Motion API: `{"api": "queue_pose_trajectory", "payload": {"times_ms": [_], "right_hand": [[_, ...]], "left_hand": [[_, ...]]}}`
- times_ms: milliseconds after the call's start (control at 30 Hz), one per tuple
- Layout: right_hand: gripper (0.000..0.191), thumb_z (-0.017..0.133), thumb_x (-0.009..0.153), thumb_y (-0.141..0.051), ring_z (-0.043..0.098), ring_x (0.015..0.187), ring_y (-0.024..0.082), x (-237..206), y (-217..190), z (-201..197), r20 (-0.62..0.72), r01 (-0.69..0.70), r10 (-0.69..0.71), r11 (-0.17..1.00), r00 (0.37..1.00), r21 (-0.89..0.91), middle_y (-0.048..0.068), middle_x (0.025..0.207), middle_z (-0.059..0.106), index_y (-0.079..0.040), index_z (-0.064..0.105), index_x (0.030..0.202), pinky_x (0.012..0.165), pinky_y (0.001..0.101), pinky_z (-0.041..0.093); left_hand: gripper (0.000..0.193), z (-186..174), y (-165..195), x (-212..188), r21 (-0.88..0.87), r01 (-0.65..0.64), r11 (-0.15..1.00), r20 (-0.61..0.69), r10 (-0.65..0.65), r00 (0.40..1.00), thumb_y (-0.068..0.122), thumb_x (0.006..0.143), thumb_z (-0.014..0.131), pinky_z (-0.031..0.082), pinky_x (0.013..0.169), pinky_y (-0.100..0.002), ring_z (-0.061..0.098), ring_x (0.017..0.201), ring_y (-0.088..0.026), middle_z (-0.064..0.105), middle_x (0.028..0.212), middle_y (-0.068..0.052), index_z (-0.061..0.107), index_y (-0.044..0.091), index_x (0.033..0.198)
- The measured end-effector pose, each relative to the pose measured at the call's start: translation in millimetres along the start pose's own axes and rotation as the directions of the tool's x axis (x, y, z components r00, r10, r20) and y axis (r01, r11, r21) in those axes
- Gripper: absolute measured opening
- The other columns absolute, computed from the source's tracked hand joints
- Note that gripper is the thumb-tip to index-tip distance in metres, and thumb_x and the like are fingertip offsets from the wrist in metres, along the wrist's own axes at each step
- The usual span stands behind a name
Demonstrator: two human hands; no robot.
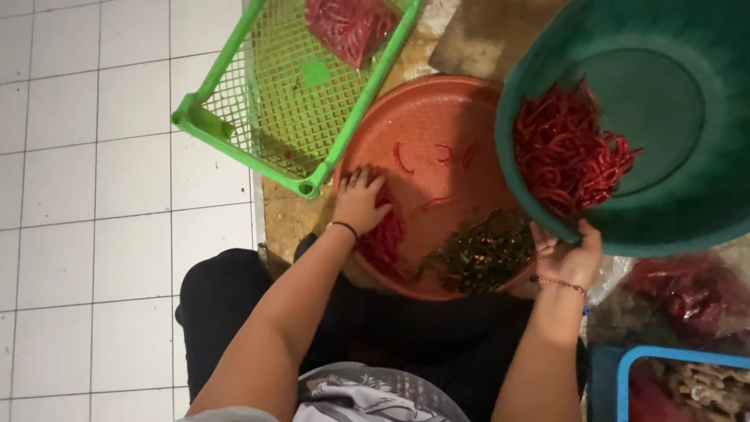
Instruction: The person transfers red chilies from a green bowl into a red basin, then removes stems from the chilies by hand and places the stems into a separate pile within the basin.
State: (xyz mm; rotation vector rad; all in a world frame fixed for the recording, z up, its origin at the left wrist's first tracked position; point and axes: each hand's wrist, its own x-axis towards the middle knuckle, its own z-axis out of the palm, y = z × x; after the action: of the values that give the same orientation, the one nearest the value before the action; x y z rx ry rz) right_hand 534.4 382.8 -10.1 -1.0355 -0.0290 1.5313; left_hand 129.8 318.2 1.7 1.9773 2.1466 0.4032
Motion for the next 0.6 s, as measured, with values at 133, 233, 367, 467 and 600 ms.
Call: {"api": "queue_pose_trajectory", "payload": {"times_ms": [133, 233, 367, 467, 600], "right_hand": [[0.021, 0.056, 0.103, -0.027, 0.06, 0.073, 0.028, 4, 4, -10, 0.129, 0.008, -0.015, 0.998, 0.992, 0.056, 0.012, 0.093, 0.061, -0.007, 0.053, 0.108, 0.097, 0.0588, 0.06], [0.023, 0.06, 0.107, -0.026, 0.06, 0.08, 0.029, 7, 4, -14, 0.18, 0.005, -0.015, 0.998, 0.984, 0.058, 0.013, 0.105, 0.062, -0.006, 0.055, 0.117, 0.106, 0.0617, 0.059], [0.03, 0.056, 0.094, -0.028, 0.071, 0.108, 0.035, 5, 0, -3, 0.022, -0.005, 0.005, 0.999, 1.0, -0.034, 0.011, 0.117, 0.069, -0.008, 0.057, 0.117, 0.102, 0.0585, 0.057], [0.035, 0.057, 0.094, -0.028, 0.069, 0.113, 0.036, -2, -1, 10, 0.045, 0.007, -0.003, 0.997, 0.999, -0.074, 0.012, 0.123, 0.068, -0.007, 0.058, 0.122, 0.102, 0.0576, 0.057], [0.039, 0.059, 0.098, -0.028, 0.066, 0.116, 0.036, -8, -2, 20, 0.061, 0.034, -0.028, 0.994, 0.998, -0.108, 0.014, 0.127, 0.066, -0.005, 0.056, 0.128, 0.103, 0.0575, 0.058]], "left_hand": [[0.046, 2, -11, -2, 0.022, 0.037, 0.999, 0.177, -0.04, 0.983, 0.038, 0.084, 0.075, 0.045, 0.102, -0.052, 0.056, 0.123, -0.037, 0.062, 0.127, -0.015, 0.067, 0.012, 0.121], [0.033, 2, -16, -17, -0.017, 0.03, 0.999, 0.241, -0.025, 0.97, 0.034, 0.09, 0.071, 0.049, 0.095, -0.05, 0.061, 0.113, -0.037, 0.066, 0.115, -0.015, 0.07, 0.013, 0.115], [0.026, -3, -16, -39, -0.052, 0.0, 0.999, 0.242, 0.012, 0.97, 0.028, 0.093, 0.067, 0.047, 0.1, -0.05, 0.062, 0.112, -0.035, 0.068, 0.112, -0.012, 0.07, 0.014, 0.114], [0.031, -7, -14, -48, -0.008, -0.165, 0.986, 0.167, 0.165, 0.972, 0.02, 0.093, 0.063, 0.04, 0.107, -0.057, 0.061, 0.115, -0.034, 0.069, 0.119, -0.011, 0.071, 0.016, 0.123], [0.04, -16, -9, -53, 0.063, -0.332, 0.941, 0.245, 0.308, 0.919, 0.016, 0.082, 0.064, 0.029, 0.113, -0.064, 0.056, 0.13, -0.033, 0.065, 0.14, -0.01, 0.07, 0.021, 0.121]]}}
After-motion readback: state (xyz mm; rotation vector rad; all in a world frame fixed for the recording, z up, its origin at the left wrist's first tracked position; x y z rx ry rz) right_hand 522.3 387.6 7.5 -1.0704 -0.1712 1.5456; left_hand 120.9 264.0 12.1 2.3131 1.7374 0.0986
